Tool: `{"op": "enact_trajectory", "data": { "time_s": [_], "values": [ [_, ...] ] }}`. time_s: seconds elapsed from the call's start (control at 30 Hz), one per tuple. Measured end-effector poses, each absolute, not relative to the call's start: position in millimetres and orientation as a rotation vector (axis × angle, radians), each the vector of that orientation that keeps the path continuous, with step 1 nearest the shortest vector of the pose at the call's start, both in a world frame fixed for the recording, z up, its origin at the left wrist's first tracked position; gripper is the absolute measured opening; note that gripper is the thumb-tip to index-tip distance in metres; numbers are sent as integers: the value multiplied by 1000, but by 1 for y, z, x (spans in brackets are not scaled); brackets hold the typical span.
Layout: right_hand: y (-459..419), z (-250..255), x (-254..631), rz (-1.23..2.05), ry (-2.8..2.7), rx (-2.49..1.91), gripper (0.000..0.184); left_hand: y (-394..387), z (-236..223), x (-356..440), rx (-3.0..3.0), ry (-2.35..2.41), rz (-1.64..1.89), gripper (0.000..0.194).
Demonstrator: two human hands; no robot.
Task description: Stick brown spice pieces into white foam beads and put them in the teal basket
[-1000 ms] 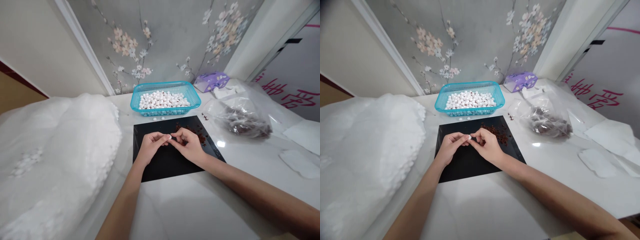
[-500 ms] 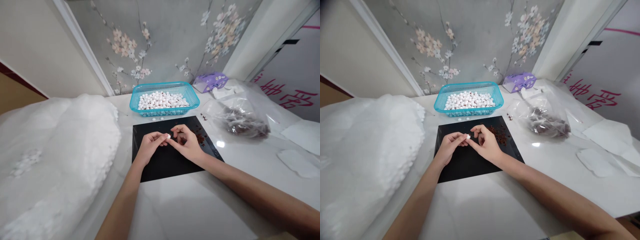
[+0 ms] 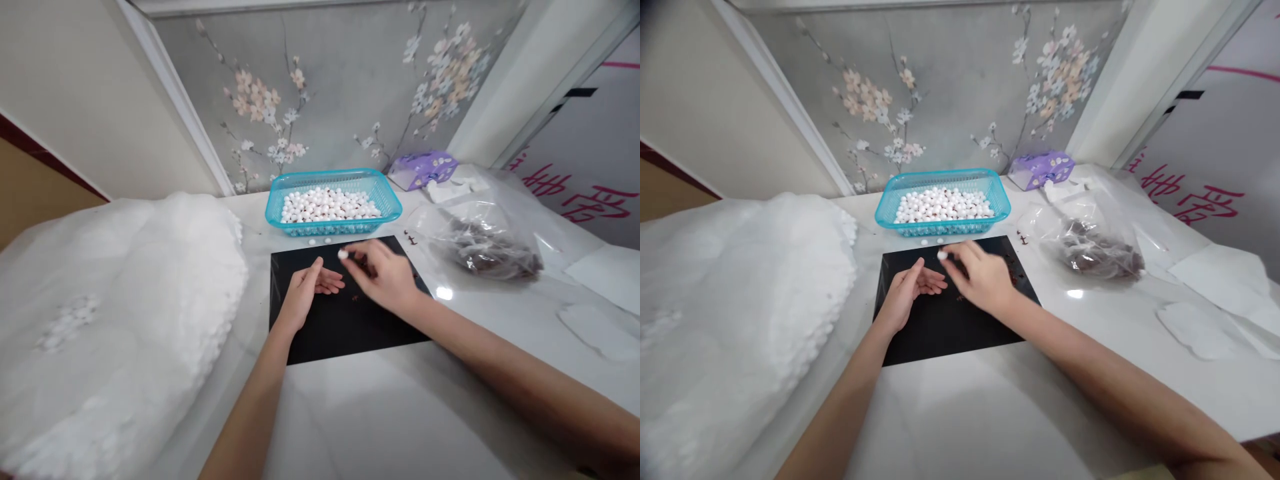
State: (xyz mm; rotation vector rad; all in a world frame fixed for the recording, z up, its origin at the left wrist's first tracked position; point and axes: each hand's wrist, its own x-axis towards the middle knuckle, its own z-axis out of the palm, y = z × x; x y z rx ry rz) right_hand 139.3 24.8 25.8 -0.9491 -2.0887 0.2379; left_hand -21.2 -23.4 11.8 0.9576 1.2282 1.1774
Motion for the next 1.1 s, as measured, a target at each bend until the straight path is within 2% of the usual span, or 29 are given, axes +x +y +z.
{"op": "enact_trajectory", "data": {
  "time_s": [0.1, 0.27, 0.4, 0.57, 0.77, 0.9, 0.97, 1.1],
  "values": [
    [57, 45, 138, 57, -1947, -1123, 17, -23, 11, -22, 980, 1224, 1172, 50],
    [79, 44, 120, -7, -2036, -1272, 23, -23, 10, -23, 999, 1225, 1165, 49],
    [65, 23, 99, 52, -2326, -1263, 19, -23, 9, -23, 1001, 1233, 1157, 49],
    [72, 9, 86, 87, -2363, -1381, 21, -24, 9, -22, 1040, 1254, 1146, 48],
    [72, 14, 85, 152, -2364, -1354, 21, -23, 8, -22, 1020, 1237, 1170, 46],
    [50, 21, 96, 204, -2331, -1288, 27, -21, 7, -21, 859, 1276, 1408, 33],
    [38, 23, 104, 233, -2334, -1241, 28, -21, 7, -21, 821, 1286, 1474, 34],
    [24, 25, 121, 317, -2387, -1126, 23, -21, 7, -21, 956, 1239, 1314, 31]
  ]
}}
